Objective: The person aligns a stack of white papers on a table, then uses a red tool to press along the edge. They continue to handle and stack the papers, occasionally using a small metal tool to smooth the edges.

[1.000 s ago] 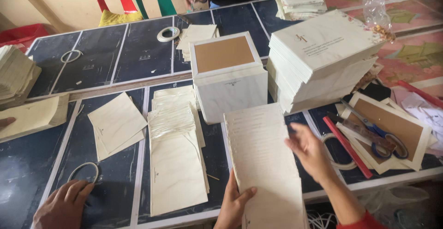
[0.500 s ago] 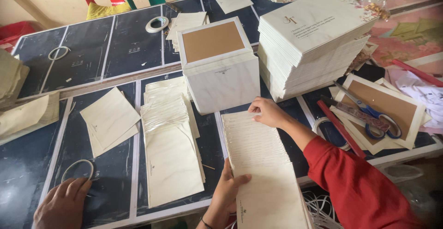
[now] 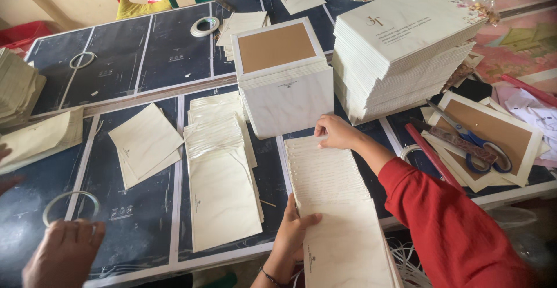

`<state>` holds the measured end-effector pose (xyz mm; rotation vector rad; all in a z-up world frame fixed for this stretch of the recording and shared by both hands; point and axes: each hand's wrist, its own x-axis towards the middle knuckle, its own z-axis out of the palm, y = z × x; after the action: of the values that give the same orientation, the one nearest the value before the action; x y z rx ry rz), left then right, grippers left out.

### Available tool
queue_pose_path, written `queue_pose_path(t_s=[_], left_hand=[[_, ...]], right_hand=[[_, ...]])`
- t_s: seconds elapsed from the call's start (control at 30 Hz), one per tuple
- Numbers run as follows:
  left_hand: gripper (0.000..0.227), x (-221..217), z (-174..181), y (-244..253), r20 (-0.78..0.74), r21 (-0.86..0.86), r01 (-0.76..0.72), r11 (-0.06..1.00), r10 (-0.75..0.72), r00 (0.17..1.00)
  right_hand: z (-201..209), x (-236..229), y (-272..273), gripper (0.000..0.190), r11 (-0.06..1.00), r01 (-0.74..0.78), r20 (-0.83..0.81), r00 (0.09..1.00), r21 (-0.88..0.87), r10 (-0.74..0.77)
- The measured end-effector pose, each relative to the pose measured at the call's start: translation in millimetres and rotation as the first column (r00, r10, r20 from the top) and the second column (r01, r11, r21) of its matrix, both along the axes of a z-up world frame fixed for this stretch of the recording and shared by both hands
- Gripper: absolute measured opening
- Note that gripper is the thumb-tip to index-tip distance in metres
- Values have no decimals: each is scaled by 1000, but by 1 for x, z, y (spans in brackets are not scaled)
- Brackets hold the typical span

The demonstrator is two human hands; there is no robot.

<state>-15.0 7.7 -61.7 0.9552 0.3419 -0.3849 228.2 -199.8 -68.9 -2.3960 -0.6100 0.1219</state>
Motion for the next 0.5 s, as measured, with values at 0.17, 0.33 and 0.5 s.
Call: queue_pose_path(t_s=[0.17, 0.33, 0.5], left_hand=[[56, 0, -6, -1, 5, -44, -19, 999, 19, 1000], [58, 1, -3, 0, 44, -3, 13, 1000, -13, 999], [55, -2, 0, 0, 26, -18, 5, 1000, -5, 1000]], right_hand=[[-1, 10, 2, 23, 994, -10, 1, 1000, -110, 10], [14, 7, 4, 24, 993, 41, -71, 996, -112, -49], [1, 14, 5, 17, 979, -5, -13, 1000, -205, 2]])
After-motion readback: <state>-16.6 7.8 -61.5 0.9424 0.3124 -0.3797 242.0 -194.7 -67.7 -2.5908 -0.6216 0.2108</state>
